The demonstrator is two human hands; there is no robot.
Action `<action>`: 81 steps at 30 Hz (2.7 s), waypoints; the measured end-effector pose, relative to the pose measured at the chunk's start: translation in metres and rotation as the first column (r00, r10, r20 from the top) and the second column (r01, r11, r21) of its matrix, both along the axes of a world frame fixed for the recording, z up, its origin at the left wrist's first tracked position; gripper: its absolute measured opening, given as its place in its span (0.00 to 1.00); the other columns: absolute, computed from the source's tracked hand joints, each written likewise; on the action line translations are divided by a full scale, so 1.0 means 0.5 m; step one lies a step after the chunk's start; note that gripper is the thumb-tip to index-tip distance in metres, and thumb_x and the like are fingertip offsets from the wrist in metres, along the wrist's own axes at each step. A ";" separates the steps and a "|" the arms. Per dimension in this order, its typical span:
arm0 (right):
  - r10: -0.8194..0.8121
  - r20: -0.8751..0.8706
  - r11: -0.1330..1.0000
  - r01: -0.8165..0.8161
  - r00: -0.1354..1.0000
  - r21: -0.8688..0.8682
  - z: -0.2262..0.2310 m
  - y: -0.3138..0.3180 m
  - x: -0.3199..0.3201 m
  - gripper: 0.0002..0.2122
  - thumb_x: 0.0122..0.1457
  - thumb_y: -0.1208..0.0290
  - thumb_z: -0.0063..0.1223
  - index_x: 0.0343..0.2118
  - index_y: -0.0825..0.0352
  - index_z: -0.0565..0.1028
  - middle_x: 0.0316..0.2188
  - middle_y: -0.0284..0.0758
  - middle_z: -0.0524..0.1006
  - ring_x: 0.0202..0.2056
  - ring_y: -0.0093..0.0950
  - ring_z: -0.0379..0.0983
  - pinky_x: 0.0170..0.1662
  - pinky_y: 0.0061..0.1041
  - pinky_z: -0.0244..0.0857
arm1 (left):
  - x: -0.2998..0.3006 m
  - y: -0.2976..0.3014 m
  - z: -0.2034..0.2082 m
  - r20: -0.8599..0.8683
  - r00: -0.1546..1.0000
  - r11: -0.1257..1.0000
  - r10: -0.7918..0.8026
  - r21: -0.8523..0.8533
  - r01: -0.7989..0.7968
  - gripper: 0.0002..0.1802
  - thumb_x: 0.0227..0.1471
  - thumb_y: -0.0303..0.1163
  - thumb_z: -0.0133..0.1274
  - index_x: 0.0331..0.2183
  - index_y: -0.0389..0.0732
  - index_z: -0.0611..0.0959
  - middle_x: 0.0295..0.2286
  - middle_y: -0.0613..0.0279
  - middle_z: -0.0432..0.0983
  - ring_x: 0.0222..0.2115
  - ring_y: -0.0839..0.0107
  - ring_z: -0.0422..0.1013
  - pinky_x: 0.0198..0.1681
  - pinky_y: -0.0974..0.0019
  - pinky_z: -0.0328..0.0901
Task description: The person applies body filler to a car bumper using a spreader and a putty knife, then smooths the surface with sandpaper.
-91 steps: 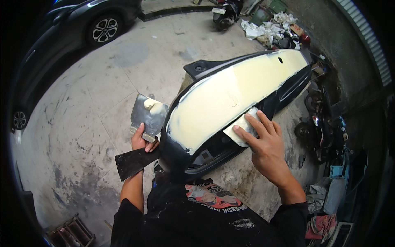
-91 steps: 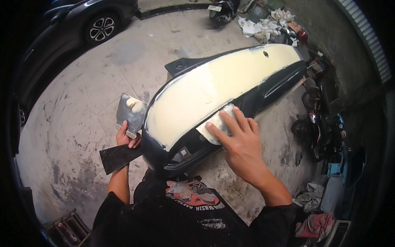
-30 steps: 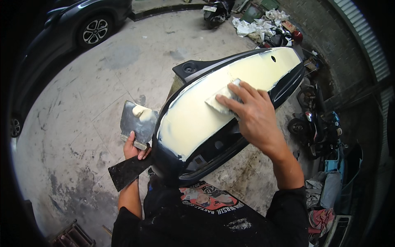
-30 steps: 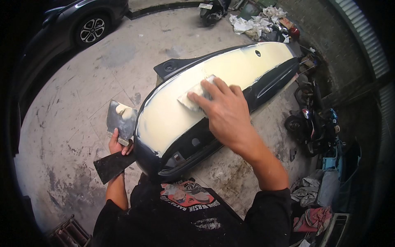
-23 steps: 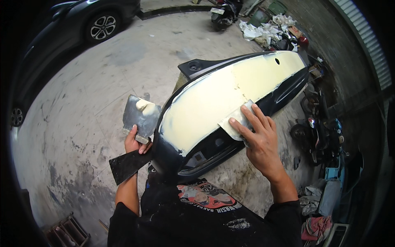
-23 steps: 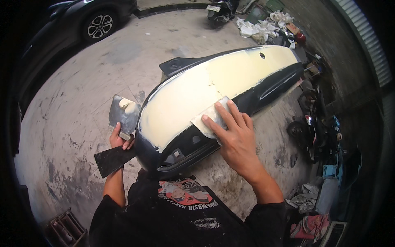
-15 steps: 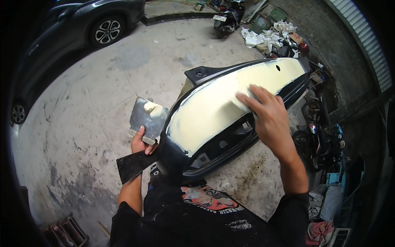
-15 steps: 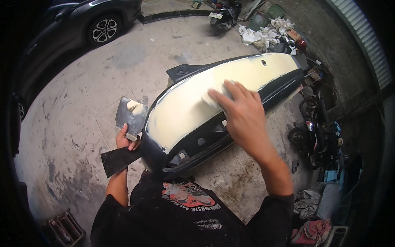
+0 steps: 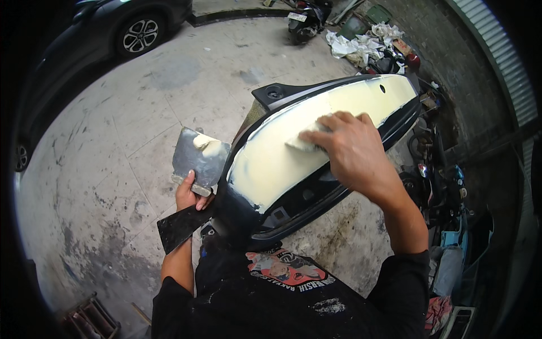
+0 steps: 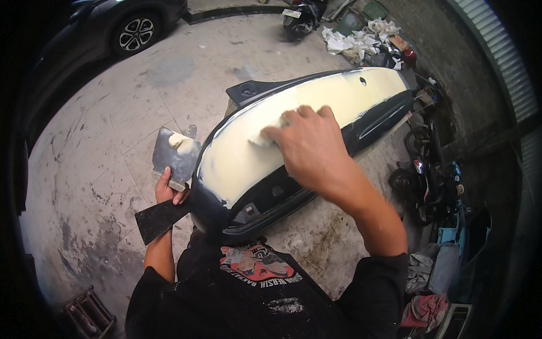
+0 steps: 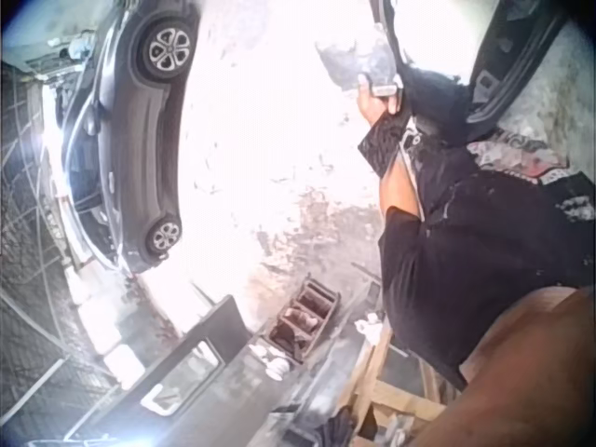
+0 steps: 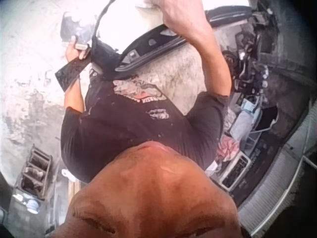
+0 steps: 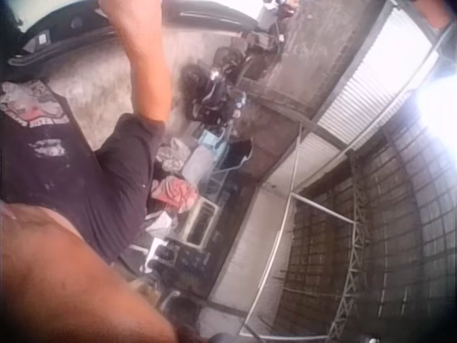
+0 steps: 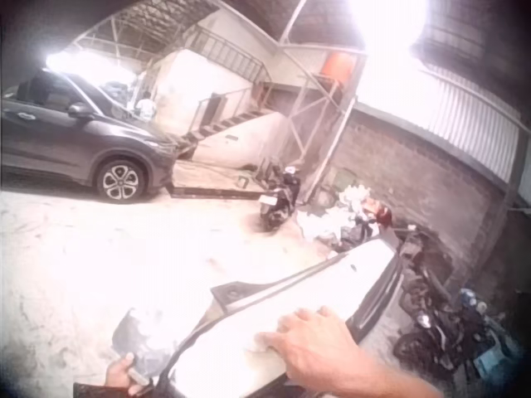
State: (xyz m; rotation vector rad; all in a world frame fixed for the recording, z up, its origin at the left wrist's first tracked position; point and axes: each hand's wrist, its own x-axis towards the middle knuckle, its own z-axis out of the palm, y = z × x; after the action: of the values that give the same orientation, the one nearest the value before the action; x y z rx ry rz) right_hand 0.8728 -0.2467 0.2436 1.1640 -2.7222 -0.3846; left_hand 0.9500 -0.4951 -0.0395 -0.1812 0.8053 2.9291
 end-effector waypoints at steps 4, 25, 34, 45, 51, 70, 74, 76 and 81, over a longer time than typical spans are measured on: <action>0.027 -0.001 0.999 -0.027 1.000 -0.030 -0.011 0.050 0.077 0.17 0.50 0.77 0.46 0.43 0.58 0.77 0.43 0.41 0.73 0.46 0.37 0.67 0.44 0.36 0.57 | -0.001 -0.001 -0.008 -0.031 0.999 1.000 -0.010 -0.022 0.009 0.27 0.60 0.51 0.38 0.36 0.34 0.75 0.05 0.64 0.62 0.02 0.75 0.52 0.07 0.73 0.49; -0.047 -0.098 0.987 0.031 0.994 -0.155 -0.017 0.056 -0.114 0.20 0.50 0.80 0.45 0.45 0.55 0.78 0.44 0.36 0.76 0.48 0.32 0.70 0.47 0.32 0.60 | -0.004 0.006 -0.003 0.050 0.998 0.999 0.029 -0.041 -0.027 0.28 0.60 0.54 0.37 0.38 0.35 0.75 0.09 0.65 0.67 0.02 0.78 0.53 0.06 0.74 0.49; -0.077 -0.015 0.979 0.072 0.997 -0.193 -0.028 0.085 -0.032 0.25 0.45 0.86 0.46 0.47 0.56 0.77 0.50 0.38 0.73 0.53 0.35 0.68 0.49 0.31 0.58 | 0.006 0.006 -0.008 0.072 0.995 0.996 0.062 -0.071 -0.057 0.30 0.60 0.56 0.35 0.37 0.36 0.76 0.04 0.67 0.59 0.02 0.78 0.52 0.06 0.76 0.49; -0.086 -0.173 0.935 0.019 0.981 -0.355 -0.060 0.179 0.079 0.25 0.43 0.85 0.48 0.47 0.57 0.76 0.48 0.39 0.73 0.53 0.38 0.67 0.49 0.35 0.57 | -0.008 0.012 0.015 0.047 0.998 0.995 0.045 -0.093 -0.041 0.29 0.60 0.55 0.35 0.37 0.36 0.75 0.04 0.68 0.59 0.02 0.78 0.52 0.06 0.76 0.49; -0.079 -0.197 0.959 0.021 0.977 -0.281 -0.015 0.094 -0.077 0.21 0.48 0.82 0.43 0.44 0.58 0.78 0.44 0.40 0.76 0.47 0.36 0.71 0.46 0.34 0.60 | -0.004 -0.001 0.003 -0.016 1.000 0.997 -0.002 -0.073 0.001 0.28 0.60 0.54 0.36 0.38 0.36 0.75 0.08 0.67 0.64 0.02 0.78 0.52 0.06 0.75 0.49; -0.022 -0.017 0.989 0.019 1.000 -0.147 -0.021 0.112 0.061 0.16 0.49 0.78 0.47 0.42 0.59 0.78 0.45 0.42 0.74 0.50 0.37 0.67 0.47 0.35 0.57 | 0.001 0.006 -0.007 0.055 0.997 0.995 0.046 -0.089 -0.041 0.29 0.60 0.55 0.35 0.36 0.37 0.75 0.05 0.67 0.60 0.02 0.76 0.52 0.06 0.74 0.49; -0.048 -0.027 0.984 0.043 0.998 -0.172 -0.034 0.130 0.097 0.22 0.45 0.84 0.48 0.45 0.57 0.77 0.48 0.41 0.73 0.53 0.38 0.65 0.49 0.34 0.57 | 0.002 0.005 0.005 0.025 0.999 0.992 0.043 -0.118 -0.040 0.29 0.60 0.55 0.35 0.35 0.36 0.75 0.05 0.67 0.59 0.02 0.76 0.52 0.06 0.75 0.49; -0.049 -0.028 0.983 0.043 0.998 -0.181 -0.031 0.142 0.099 0.23 0.45 0.85 0.47 0.45 0.57 0.77 0.47 0.40 0.73 0.52 0.37 0.66 0.49 0.34 0.57 | -0.003 0.004 0.000 -0.007 1.000 0.992 0.029 -0.126 -0.029 0.29 0.60 0.55 0.35 0.35 0.36 0.75 0.05 0.67 0.60 0.02 0.77 0.52 0.06 0.75 0.49; -0.018 -0.111 0.965 -0.012 0.994 -0.263 -0.003 0.141 0.030 0.20 0.48 0.82 0.45 0.43 0.56 0.78 0.44 0.38 0.74 0.50 0.35 0.69 0.48 0.34 0.59 | -0.004 -0.002 -0.002 -0.033 0.999 0.992 0.010 -0.124 -0.014 0.29 0.60 0.54 0.36 0.35 0.35 0.75 0.05 0.66 0.60 0.02 0.76 0.52 0.06 0.73 0.49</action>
State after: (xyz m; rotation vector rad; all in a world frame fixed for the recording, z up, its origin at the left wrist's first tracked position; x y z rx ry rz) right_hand 0.8877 -0.1762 0.2420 1.0334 -2.5791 -0.0797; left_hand 0.9478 -0.4962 -0.0406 -0.1493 0.9952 2.9013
